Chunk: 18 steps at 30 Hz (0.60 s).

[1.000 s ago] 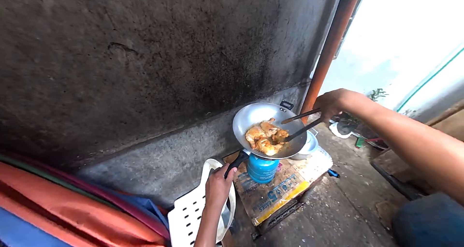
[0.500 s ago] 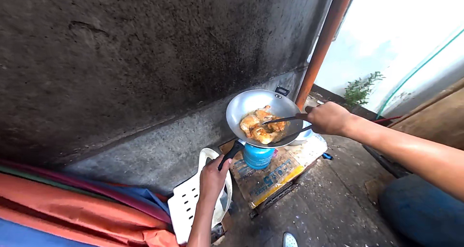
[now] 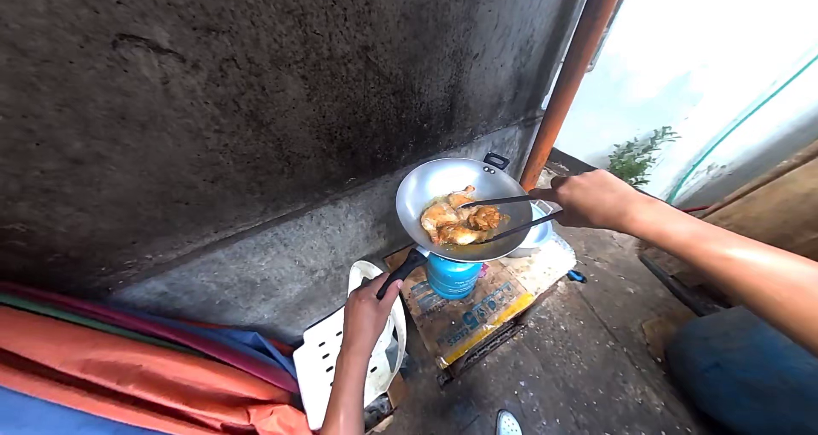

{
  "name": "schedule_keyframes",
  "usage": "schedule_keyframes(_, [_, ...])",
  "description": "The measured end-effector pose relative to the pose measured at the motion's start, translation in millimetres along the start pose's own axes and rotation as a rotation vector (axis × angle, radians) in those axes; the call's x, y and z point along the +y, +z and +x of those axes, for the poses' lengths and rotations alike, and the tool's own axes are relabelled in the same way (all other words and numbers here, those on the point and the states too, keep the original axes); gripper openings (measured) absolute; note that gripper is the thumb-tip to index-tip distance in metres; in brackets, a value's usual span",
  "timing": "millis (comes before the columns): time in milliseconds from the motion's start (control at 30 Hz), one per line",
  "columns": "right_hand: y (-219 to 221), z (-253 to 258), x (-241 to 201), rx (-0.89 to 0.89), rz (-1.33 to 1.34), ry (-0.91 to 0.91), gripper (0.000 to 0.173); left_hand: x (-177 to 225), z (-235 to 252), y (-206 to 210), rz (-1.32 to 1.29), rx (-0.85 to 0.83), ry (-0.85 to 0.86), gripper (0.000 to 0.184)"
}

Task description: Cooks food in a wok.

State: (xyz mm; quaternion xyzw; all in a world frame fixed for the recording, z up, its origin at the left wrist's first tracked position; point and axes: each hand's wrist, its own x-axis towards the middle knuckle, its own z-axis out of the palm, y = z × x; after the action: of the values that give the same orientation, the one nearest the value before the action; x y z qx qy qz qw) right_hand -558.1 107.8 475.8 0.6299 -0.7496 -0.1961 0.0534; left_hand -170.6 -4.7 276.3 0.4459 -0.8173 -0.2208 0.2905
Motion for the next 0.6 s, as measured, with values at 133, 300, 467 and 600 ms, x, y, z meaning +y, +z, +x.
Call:
schedule_keyframes(133, [-2,2,10,0.041,0.025,0.001,0.051,2,0,-1,-0.005,0.004,-0.001,0.037])
schedule_keyframes(300, [-4,2,10,0.036,0.015,0.024,0.054,2,0,-1,-0.009,-0.007,-0.009,0.038])
schedule_keyframes(467, [4,0,-2,-0.064,0.018,0.005,0.05,1,-2,0,-0.019,-0.005,-0.02,0.036])
schedule_keyframes(600, [12,-1,-6,-0.131,0.045,-0.001,0.054,2,-1,-3,-0.023,-0.027,-0.036,0.036])
